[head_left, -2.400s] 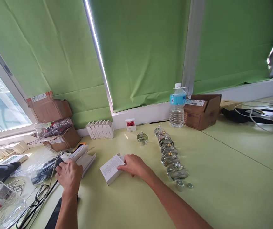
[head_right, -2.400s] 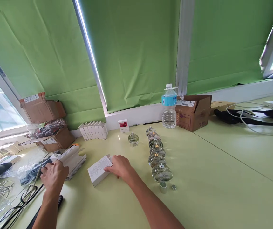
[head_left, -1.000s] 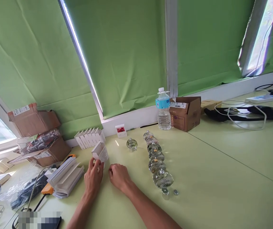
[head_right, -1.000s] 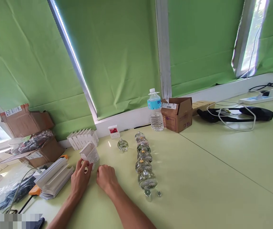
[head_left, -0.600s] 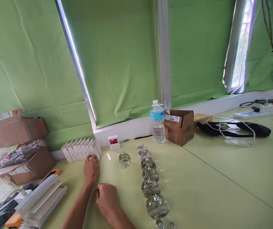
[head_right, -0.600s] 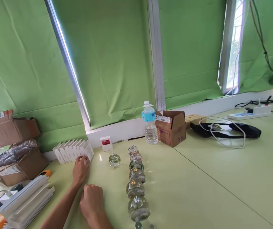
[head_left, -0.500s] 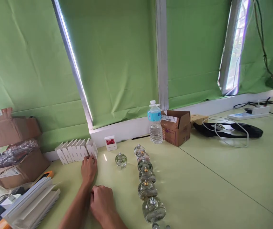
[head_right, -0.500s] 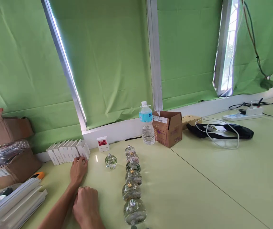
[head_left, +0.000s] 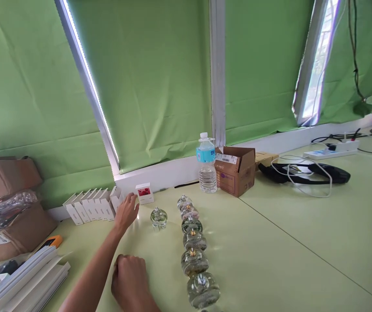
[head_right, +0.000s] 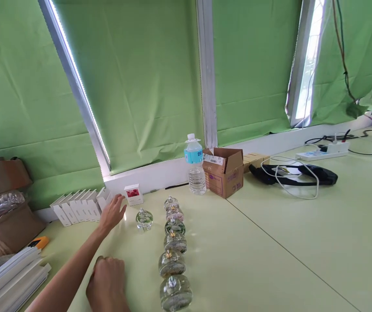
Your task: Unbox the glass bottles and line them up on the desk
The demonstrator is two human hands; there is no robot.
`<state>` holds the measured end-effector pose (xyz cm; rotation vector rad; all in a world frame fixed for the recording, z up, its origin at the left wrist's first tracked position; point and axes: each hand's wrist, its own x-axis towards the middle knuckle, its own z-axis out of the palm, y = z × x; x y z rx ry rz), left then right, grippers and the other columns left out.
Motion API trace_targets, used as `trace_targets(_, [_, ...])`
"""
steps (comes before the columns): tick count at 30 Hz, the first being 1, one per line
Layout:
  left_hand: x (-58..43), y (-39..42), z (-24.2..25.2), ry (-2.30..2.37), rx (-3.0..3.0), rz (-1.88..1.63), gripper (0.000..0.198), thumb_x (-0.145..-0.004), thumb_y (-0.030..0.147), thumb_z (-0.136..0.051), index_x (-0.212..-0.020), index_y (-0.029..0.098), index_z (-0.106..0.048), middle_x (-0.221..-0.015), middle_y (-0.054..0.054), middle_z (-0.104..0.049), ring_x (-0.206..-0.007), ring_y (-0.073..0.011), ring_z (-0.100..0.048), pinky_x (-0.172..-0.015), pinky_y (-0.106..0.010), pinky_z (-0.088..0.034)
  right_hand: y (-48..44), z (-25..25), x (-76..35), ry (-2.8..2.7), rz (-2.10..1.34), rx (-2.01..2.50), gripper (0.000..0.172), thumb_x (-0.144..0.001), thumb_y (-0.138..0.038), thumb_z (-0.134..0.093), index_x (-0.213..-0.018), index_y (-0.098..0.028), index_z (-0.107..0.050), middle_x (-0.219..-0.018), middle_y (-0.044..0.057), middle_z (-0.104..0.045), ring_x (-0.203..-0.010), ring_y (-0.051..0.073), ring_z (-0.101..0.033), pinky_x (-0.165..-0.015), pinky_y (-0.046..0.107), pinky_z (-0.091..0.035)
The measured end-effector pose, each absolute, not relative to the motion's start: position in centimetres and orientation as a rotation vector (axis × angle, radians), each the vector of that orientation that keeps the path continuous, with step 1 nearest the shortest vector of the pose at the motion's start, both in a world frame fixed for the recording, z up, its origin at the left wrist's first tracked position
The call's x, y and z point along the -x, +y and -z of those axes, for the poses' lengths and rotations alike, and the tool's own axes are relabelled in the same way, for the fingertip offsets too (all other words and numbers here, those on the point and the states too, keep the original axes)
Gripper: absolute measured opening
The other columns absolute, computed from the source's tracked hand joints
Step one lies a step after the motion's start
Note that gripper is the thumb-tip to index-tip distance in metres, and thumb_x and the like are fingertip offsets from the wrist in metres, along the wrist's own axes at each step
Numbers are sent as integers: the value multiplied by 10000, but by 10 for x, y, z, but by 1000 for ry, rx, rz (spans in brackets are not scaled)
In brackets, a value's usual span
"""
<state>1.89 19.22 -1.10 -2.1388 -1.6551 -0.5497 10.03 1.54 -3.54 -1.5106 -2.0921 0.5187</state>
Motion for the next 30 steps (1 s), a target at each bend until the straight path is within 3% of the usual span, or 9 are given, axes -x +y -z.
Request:
trace_targets(3, [-33,220,-6,-1616,2189,548,552,-867,238,-532,-1391,187,-364,-1496,-107,-339,-1350,-264,-345,-1009,-341,-382,16,31,-99,-2115,-524,1537,221,-758,-94,-526,-905,-174,-670,-833,105,-713,-775,309,-688,-689,395,-515])
trace_targets(5, [-41,234,-13,-1631,2211,544,630,-829,224,-607,-1404,179,-354,-1501,-122,-331,-1386,-282,-284,-1057,-369,-344,17,28,-97,-2134,-528,1576,244,-734,-78,-537,-916,-174,-669,-843,110,-712,-768,317,-686,-680,408,-520])
trace_targets(8, [-47,241,-15,-1688,2221,536,510,-854,287,-624,-1325,184,-456,-1396,-121,-459,-1279,-286,-433,-1020,-455,-393,21,25,-94,-2157,-544,1605,240,-704,-71,-562,-877,-191,-677,-845,105,-714,-766,325,-683,-674,420,-524])
trace_targets(10, [-49,237,-14,-1741,2203,540,392,-896,331,-581,-1251,178,-514,-1279,-95,-540,-1124,-246,-554,-932,-465,-469,23,26,-93,-2165,-555,1611,218,-702,-79,-573,-849,-197,-682,-828,100,-717,-758,327,-683,-665,420,-525])
trace_targets(14, [-49,209,-16,-1840,2149,542,300,-912,328,-556,-1161,161,-555,-1130,-71,-599,-944,-189,-614,-799,-377,-525,21,33,-94,-2123,-488,1591,215,-736,-100,-549,-889,-177,-678,-836,103,-716,-766,321,-687,-680,421,-525])
trace_targets(18, [-43,161,-21,-1890,2106,561,238,-912,316,-502,-1056,143,-582,-1050,-115,-611,-935,-231,-621,-714,-307,-474,15,39,-97,-2099,-453,1498,200,-770,-110,-537,-900,-180,-672,-839,97,-713,-806,302,-686,-712,389,-512])
trace_targets(23, [-22,92,-28,-2011,2080,630,317,-887,410,-471,-1012,149,-599,-993,-134,-642,-914,-265,-633,-697,-299,-437,8,32,-99,-1918,-513,1561,203,-815,-86,-490,-931,-134,-649,-869,134,-699,-818,299,-679,-692,350,-480])
trace_targets(30, [16,26,-25,-2288,2102,815,571,-786,360,-551,-1311,154,-464,-924,-78,-682,-888,-246,-646,-692,-281,-436,-5,9,-106,-1759,-583,1516,213,-871,-98,-432,-885,-161,-634,-945,108,-672,-875,247,-654,-728,296,-431])
